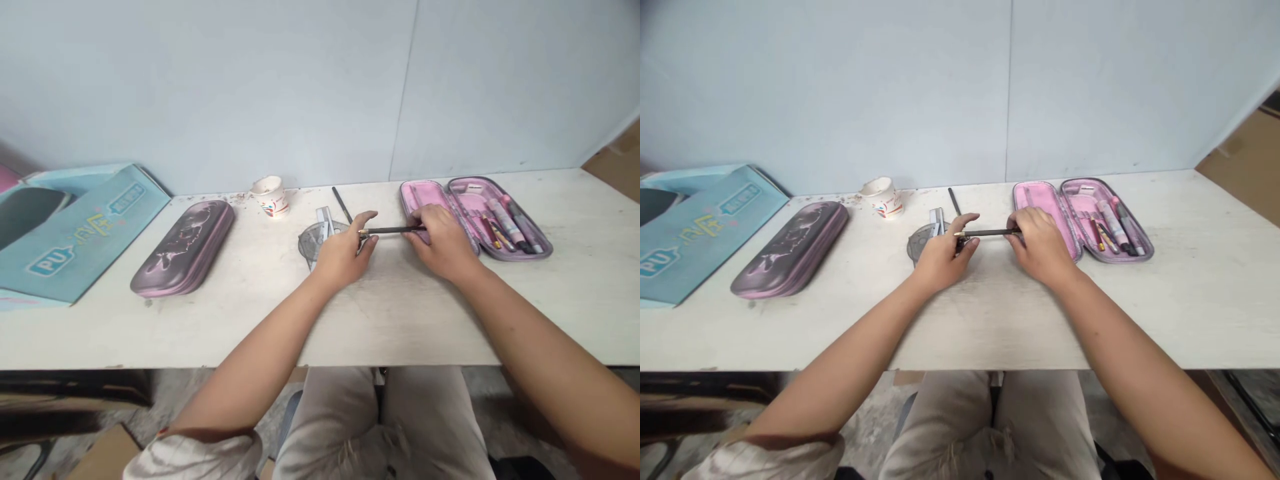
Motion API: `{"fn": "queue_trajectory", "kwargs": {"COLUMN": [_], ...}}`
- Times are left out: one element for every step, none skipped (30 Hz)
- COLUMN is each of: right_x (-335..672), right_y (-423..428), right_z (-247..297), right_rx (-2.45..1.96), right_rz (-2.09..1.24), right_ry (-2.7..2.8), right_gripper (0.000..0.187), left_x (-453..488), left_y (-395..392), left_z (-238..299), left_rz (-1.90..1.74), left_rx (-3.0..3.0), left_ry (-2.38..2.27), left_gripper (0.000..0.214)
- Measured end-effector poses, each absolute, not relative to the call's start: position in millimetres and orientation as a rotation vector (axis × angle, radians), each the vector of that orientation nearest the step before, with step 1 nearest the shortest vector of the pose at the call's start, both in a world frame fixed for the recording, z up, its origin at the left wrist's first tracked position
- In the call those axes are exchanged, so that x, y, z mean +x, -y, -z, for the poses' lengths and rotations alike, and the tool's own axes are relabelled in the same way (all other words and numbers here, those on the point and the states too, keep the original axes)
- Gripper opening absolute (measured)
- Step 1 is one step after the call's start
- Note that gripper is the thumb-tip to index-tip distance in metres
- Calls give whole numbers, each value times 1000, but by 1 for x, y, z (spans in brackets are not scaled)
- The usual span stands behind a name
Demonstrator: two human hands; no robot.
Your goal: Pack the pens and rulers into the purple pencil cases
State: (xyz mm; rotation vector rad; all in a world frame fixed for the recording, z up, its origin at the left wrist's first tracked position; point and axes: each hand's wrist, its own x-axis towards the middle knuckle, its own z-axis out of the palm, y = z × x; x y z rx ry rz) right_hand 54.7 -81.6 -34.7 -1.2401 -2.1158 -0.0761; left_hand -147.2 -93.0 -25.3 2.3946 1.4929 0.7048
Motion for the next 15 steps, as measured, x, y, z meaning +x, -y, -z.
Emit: {"fn": "queue_trajectory", "kwargs": {"right_x": [56,57,58,60,61,63,64,65,66,66,66,66,65,65,65], "right_y": [81,81,80,80,79,79,78,78,78,78,78,78,78,78,77], "right_z": [35,35,35,35,35,35,35,34,34,34,34,34,34,34,34], "right_rx": [-1239,-1236,-1233,-1231,-1232,-1235,-1239,-1244,-1248,-1249,-1248,-1245,-1243,-1243,-1243], "right_rz": [82,89,97,106,116,126,134,142,152,162,173,182,190,195,197], "right_ry": [2114,2111,2105,2095,2080,2066,2056,2048,2043,2043,2046,2051,2056,2060,2062], "right_gripper": [13,14,15,16,16,17,18,19,19,19,20,20,20,20,20], "left_x": [-148,-149,-150,-151,-152,-153,-155,-156,-158,-159,-160,-160,-161,-161,-161], "left_y": [92,91,89,87,85,84,82,81,81,81,82,83,84,85,85], "left_z": [26,27,28,29,30,31,31,31,31,30,29,28,27,26,25], "left_rz": [-728,-760,-804,-855,-909,-958,-993,-1007,-1004,-991,-978,-964,-953,-946,-937], "left_rx": [2365,2333,2301,2269,2241,2217,2200,2191,2192,2202,2219,2241,2264,2285,2304], "left_ry": [-1472,-1456,-1447,-1446,-1453,-1468,-1485,-1500,-1510,-1514,-1514,-1508,-1502,-1499,-1498], "left_gripper": [43,41,39,35,30,25,21,17,15,13,12,11,11,12,12]}}
